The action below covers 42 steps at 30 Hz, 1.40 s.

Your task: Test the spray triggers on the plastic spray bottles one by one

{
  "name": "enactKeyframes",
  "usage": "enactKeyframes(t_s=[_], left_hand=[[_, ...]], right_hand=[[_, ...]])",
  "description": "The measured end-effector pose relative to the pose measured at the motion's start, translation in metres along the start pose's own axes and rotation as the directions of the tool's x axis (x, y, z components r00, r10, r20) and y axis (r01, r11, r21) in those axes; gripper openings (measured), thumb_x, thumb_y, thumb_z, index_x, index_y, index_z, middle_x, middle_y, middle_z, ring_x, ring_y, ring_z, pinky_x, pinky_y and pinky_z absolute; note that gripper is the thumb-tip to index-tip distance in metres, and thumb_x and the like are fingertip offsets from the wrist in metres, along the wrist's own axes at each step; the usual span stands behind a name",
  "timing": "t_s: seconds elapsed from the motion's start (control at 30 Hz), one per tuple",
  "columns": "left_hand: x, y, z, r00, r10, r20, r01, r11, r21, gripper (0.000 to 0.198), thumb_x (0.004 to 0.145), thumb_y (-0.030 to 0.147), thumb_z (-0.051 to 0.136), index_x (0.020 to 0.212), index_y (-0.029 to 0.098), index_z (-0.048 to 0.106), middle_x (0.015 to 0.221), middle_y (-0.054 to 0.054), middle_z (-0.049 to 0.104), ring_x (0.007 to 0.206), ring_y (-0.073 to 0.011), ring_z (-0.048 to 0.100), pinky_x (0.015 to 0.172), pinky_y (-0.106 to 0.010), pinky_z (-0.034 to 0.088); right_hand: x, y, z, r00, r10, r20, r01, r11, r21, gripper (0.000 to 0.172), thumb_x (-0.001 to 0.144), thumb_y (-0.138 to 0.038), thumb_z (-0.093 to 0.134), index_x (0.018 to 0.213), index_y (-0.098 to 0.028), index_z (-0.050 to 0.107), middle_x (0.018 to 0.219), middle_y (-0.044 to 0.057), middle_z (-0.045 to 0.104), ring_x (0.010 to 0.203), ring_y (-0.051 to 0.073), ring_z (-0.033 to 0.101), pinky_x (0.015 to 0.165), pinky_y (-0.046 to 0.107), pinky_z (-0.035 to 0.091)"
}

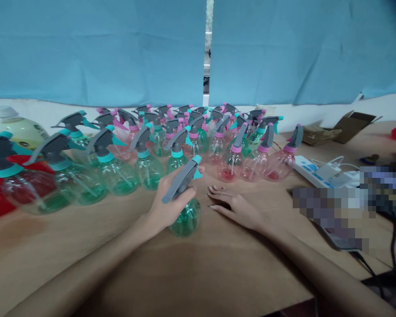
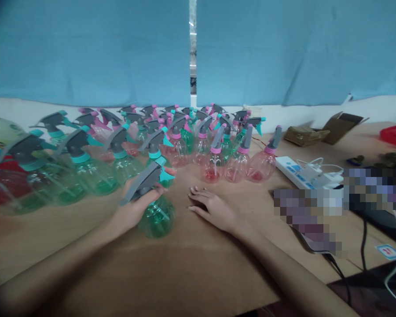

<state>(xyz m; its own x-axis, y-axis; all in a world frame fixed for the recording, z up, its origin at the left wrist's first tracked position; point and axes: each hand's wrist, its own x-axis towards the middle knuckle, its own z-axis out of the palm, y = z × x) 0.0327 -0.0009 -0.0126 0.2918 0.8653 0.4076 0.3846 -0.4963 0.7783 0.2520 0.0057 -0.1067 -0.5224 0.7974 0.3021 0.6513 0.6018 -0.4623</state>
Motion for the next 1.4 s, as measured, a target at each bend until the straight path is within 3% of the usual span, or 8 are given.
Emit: enactKeyframes(t_s=[0.5, 0.7, 0.93, 1.17, 1.4], left_hand=[[-0.0010, 0.0036, 0.0012, 1.000, 0.000, -0.004, 0.000, 1.000, 0.014, 0.027, 0.073, 0.023, 0.049, 0.096, 0.018, 0.061, 0.070, 0.001, 0.060, 0.064, -0.0147, 0.055, 0.060, -0.027, 0.042], [0.0011, 0.0020, 0.0000, 1.000, 0.025, 0.018, -0.025, 1.000, 0.016, 0.031, 0.071, 0.020, 0.049, 0.099, 0.019, 0.060, 0.064, 0.003, 0.054, 0.057, -0.0128, 0.050, 0.054, -0.024, 0.039], [0.0024, 0.0018, -0.0011, 0.997, 0.082, -0.005, -0.081, 0.995, 0.066, 0.016, 0.070, 0.021, 0.048, 0.082, 0.021, 0.058, 0.059, 0.005, 0.047, 0.053, -0.0119, 0.043, 0.053, -0.025, 0.037], [0.0040, 0.0004, -0.0017, 0.998, 0.060, 0.027, -0.061, 0.998, 0.028, 0.014, 0.068, 0.021, 0.049, 0.079, 0.018, 0.057, 0.063, 0.003, 0.052, 0.057, -0.0124, 0.047, 0.055, -0.025, 0.039], [0.0052, 0.0053, -0.0033, 0.992, 0.120, 0.045, -0.120, 0.993, 0.011, 0.015, 0.067, 0.017, 0.047, 0.077, 0.019, 0.057, 0.075, 0.001, 0.059, 0.068, -0.0146, 0.053, 0.063, -0.027, 0.042]], right_hand=[[0.0001, 0.0022, 0.0010, 1.000, -0.025, 0.006, 0.025, 1.000, 0.009, 0.044, 0.090, -0.042, 0.044, 0.131, -0.025, 0.046, 0.136, 0.004, 0.047, 0.129, 0.020, 0.039, 0.108, 0.043, 0.031], [0.0003, 0.0019, 0.0011, 1.000, -0.020, 0.004, 0.020, 1.000, 0.000, 0.044, 0.090, -0.041, 0.044, 0.130, -0.022, 0.048, 0.136, 0.005, 0.048, 0.129, 0.019, 0.039, 0.108, 0.042, 0.031], [-0.0003, 0.0044, 0.0028, 0.999, -0.033, -0.008, 0.033, 0.999, 0.013, 0.043, 0.090, -0.041, 0.045, 0.130, -0.025, 0.048, 0.136, 0.003, 0.048, 0.128, 0.019, 0.040, 0.107, 0.043, 0.032], [0.0007, 0.0031, 0.0024, 1.000, -0.028, -0.009, 0.028, 1.000, 0.003, 0.043, 0.090, -0.041, 0.044, 0.130, -0.023, 0.048, 0.135, 0.004, 0.049, 0.128, 0.019, 0.041, 0.108, 0.042, 0.032], [0.0002, 0.0017, 0.0008, 1.000, -0.030, -0.008, 0.030, 1.000, 0.004, 0.043, 0.090, -0.041, 0.045, 0.130, -0.025, 0.048, 0.135, 0.004, 0.049, 0.128, 0.021, 0.039, 0.107, 0.044, 0.032]])
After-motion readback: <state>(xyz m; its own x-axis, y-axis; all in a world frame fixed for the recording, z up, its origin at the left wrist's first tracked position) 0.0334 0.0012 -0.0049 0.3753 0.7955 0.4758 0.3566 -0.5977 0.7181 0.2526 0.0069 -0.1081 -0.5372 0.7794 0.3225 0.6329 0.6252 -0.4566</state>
